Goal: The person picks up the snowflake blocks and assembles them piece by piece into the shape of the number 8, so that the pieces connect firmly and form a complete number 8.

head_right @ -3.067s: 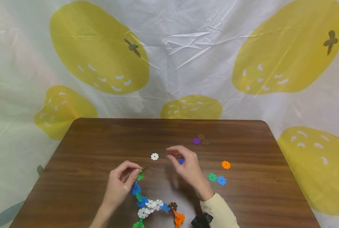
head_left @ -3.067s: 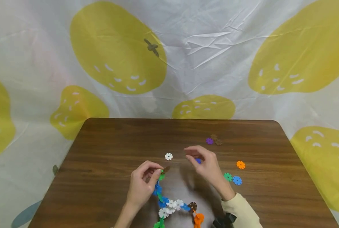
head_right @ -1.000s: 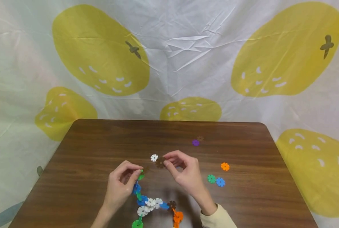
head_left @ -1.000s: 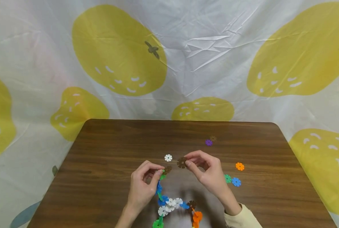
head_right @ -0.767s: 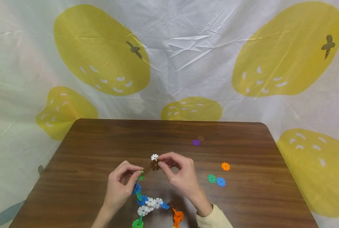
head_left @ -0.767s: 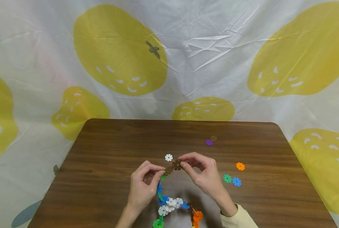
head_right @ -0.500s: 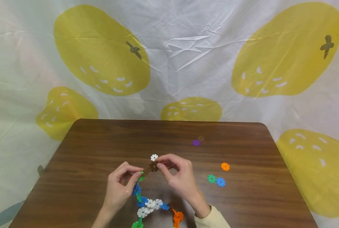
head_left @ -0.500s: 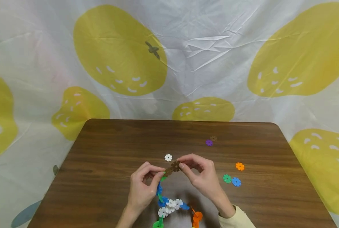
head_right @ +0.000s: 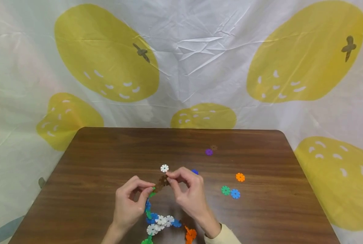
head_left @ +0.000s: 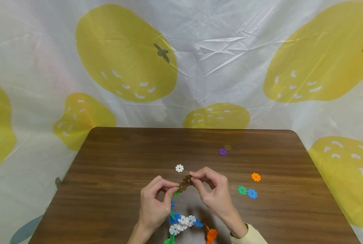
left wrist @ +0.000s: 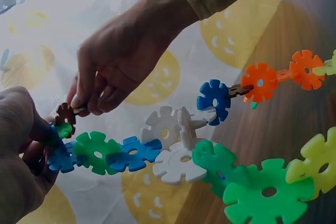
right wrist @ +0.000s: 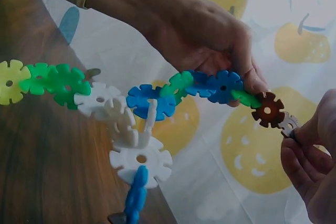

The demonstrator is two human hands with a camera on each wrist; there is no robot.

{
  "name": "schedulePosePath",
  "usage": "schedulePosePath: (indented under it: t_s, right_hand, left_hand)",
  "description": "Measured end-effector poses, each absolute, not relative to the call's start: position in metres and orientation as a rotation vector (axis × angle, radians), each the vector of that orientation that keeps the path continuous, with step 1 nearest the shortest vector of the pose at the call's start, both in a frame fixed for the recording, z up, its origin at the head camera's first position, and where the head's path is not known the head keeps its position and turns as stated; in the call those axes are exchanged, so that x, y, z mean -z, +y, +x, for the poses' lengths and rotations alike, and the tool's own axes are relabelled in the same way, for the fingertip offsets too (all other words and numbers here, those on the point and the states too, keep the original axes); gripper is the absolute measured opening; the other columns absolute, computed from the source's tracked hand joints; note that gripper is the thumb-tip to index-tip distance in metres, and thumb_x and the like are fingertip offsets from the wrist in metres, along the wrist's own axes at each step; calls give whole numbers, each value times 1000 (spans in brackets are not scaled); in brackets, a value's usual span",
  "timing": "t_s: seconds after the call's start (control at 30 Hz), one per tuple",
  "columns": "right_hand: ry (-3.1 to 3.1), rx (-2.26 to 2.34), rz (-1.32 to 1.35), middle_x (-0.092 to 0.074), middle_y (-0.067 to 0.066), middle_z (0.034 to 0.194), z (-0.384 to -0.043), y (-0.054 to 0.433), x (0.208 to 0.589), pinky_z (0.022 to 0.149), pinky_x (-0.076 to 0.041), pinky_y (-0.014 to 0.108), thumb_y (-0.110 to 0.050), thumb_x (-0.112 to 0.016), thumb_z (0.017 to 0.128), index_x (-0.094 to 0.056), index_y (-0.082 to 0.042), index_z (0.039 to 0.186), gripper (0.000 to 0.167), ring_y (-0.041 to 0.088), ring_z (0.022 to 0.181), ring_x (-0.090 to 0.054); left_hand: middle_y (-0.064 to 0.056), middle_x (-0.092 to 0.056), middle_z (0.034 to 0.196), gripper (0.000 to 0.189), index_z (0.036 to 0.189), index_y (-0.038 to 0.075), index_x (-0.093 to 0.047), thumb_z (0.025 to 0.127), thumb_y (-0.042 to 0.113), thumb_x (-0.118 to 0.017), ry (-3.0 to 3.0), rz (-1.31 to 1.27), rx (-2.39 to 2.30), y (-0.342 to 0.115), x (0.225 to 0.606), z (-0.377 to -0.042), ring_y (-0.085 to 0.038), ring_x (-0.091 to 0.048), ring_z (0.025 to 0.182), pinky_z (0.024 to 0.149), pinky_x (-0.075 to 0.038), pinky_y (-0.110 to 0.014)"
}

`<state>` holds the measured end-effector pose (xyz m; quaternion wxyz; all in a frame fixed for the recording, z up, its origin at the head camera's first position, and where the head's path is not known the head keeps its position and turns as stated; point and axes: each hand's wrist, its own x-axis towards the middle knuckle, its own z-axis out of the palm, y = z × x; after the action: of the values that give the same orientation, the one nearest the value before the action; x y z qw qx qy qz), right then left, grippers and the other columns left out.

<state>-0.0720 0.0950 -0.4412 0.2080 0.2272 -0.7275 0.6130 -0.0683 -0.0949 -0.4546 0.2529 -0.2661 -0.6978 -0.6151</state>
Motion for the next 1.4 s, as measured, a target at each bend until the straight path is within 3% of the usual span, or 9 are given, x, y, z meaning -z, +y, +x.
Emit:
schedulePosePath:
  t_s: [0.4,0.77,0.97,1.23,1.4]
  right_hand:
    - [-1928,-1819,570,-69,22,83,-65,86,447,63,-61,26,20,-65,86,-69,8,97,16,5,71,-68]
    - [-1966,-1706,648,-72,19,89,-63,85,441,71,-62,24,19,-67,84,-70,1,91,19,9,81,-71]
    - [-1974,-1729,651,-72,19,88,-63,84,443,66,-62,27,18,-67,85,-70,2,93,18,7,75,-70]
    - [-2062,-1943,560,-72,23,91,-72,91,444,65,-62,30,9,-67,91,-70,5,101,11,10,72,-70]
    - [-2061,-2108,589,-71,29,95,-77,89,447,68,-64,38,3,-67,94,-68,8,103,10,13,76,-73]
  left_hand:
    - [-10,-63,73,19,87,-1,-73,79,-18,-71,-1839,-595,1693,-87,455,-61,-15,-60,61,56,-51,-15]
    - [-13,-61,74,18,87,-4,-72,81,-21,-68,-1773,-539,1781,-84,463,-57,-6,-60,66,57,-52,-14]
    - [-13,-60,74,18,87,-4,-72,81,-21,-68,-1783,-550,1761,-85,464,-57,-10,-60,64,56,-52,-14]
    - [-5,-64,81,15,96,6,-72,87,-6,-72,-2051,-697,1685,-101,448,-72,-8,-60,67,56,-52,-18]
    - [3,-62,84,13,102,12,-73,90,5,-75,-2262,-740,1620,-103,436,-86,-5,-54,69,57,-49,-21]
